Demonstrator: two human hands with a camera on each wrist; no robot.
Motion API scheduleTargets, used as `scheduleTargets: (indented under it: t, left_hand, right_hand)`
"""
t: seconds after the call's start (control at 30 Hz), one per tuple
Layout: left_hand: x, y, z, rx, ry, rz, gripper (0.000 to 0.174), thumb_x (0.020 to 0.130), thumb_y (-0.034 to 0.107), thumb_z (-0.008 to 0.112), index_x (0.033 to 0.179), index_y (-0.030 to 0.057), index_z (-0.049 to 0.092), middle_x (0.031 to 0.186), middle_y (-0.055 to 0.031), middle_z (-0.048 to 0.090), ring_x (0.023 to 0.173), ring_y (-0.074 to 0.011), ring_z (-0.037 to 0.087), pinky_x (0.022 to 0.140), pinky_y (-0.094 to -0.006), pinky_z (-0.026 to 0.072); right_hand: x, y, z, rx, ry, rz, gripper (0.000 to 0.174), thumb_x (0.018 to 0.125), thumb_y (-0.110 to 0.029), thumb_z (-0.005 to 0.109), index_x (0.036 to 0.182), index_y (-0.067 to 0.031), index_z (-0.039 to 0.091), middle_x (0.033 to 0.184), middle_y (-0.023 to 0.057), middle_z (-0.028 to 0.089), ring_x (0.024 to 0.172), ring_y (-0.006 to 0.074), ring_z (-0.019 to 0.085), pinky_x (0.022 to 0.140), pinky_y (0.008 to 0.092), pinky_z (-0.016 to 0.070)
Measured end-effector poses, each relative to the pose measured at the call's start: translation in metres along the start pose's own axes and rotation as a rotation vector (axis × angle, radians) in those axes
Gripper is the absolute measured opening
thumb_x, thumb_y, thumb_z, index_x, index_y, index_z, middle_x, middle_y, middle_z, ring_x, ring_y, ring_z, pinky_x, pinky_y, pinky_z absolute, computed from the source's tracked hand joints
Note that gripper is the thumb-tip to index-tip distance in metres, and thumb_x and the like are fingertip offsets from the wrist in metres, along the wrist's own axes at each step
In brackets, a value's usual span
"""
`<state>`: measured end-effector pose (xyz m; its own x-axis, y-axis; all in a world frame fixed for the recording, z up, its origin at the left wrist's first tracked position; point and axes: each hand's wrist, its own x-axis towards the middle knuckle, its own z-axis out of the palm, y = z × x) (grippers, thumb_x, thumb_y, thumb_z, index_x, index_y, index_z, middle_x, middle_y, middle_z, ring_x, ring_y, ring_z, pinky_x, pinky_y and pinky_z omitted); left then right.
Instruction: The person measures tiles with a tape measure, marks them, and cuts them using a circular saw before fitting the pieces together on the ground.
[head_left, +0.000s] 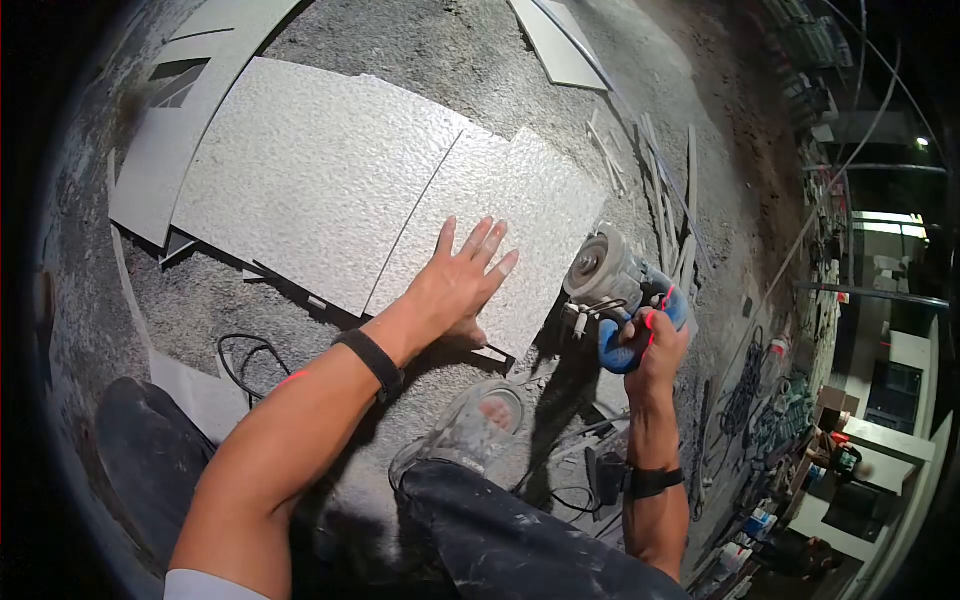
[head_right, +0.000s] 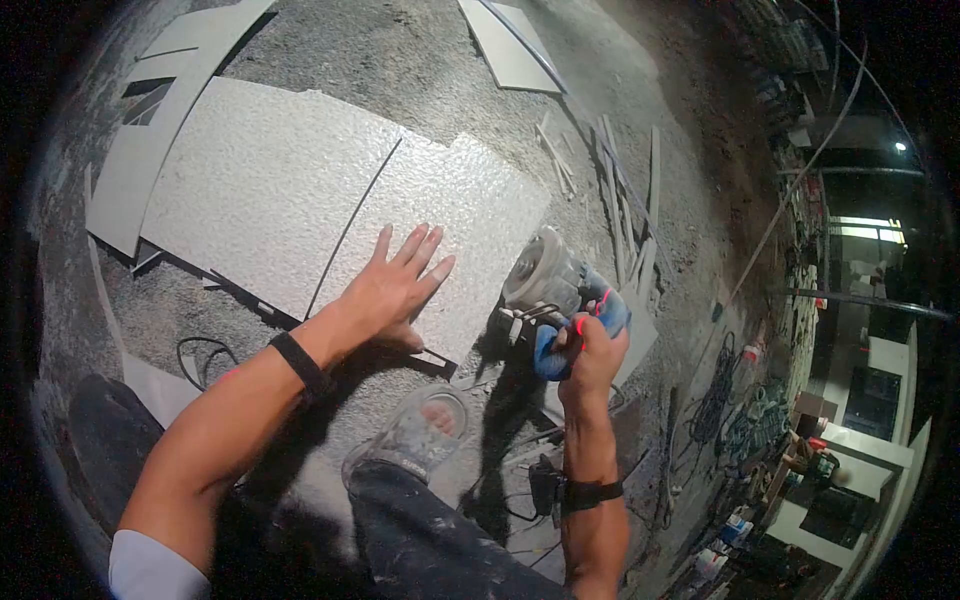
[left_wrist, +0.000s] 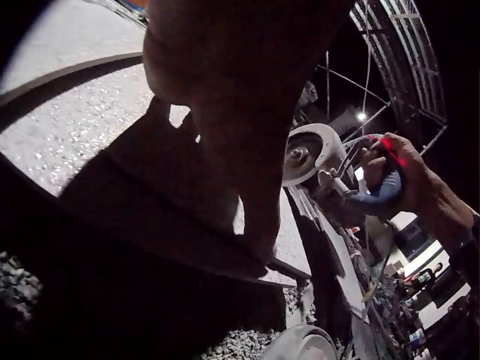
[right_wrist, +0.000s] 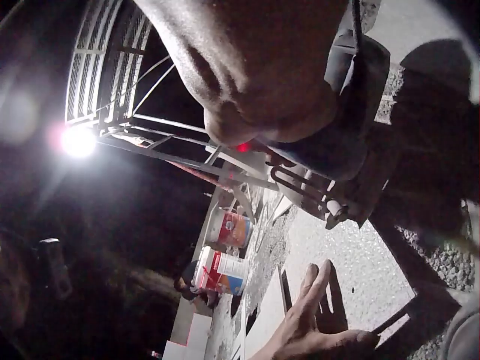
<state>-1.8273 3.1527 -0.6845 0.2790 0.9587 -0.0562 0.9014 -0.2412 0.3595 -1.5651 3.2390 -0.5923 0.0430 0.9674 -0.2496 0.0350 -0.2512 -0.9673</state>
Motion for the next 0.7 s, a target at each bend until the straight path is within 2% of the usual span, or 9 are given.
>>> scheduleTargets:
  t: [0.5,0.57,0.7]
  left_hand:
    - [0.004,-0.001,0.005,-0.041,0.010,-0.010,0.125,0.054,0.059,0.089,0.152,0.0067,0.034,0.161,-0.0272,0.023,0.150,-0.0423,0.021,0.116,-0.0675,0.0199]
    - [0.004,-0.002,0.006,-0.035,0.012,-0.009,0.125,0.054,0.059,0.089,0.152,0.0068,0.034,0.161,-0.0273,0.023,0.150,-0.0424,0.021,0.116,-0.0675,0.0200]
    - [0.004,-0.002,0.006,-0.027,0.019,-0.009,0.124,0.054,0.060,0.089,0.152,0.0072,0.034,0.161,-0.0275,0.023,0.150,-0.0426,0.022,0.116,-0.0675,0.0204]
  right_hand:
    - [-0.008,0.001,0.000,-0.030,0.000,-0.005,0.029,0.082,-0.006,0.060,0.109,-0.0008,0.055,0.074,0.0048,0.057,0.054,0.0152,0.055,0.051,0.0310,0.0484]
    - [-0.008,0.004,-0.002,-0.059,0.001,0.009,0.024,0.083,-0.010,0.059,0.106,-0.0053,0.052,0.071,0.0037,0.055,0.054,0.0170,0.054,0.049,0.0316,0.0464]
    - [-0.012,0.004,-0.002,-0.065,0.009,0.003,0.026,0.082,-0.010,0.059,0.106,-0.0057,0.052,0.071,0.0038,0.055,0.054,0.0170,0.054,0.049,0.0322,0.0464]
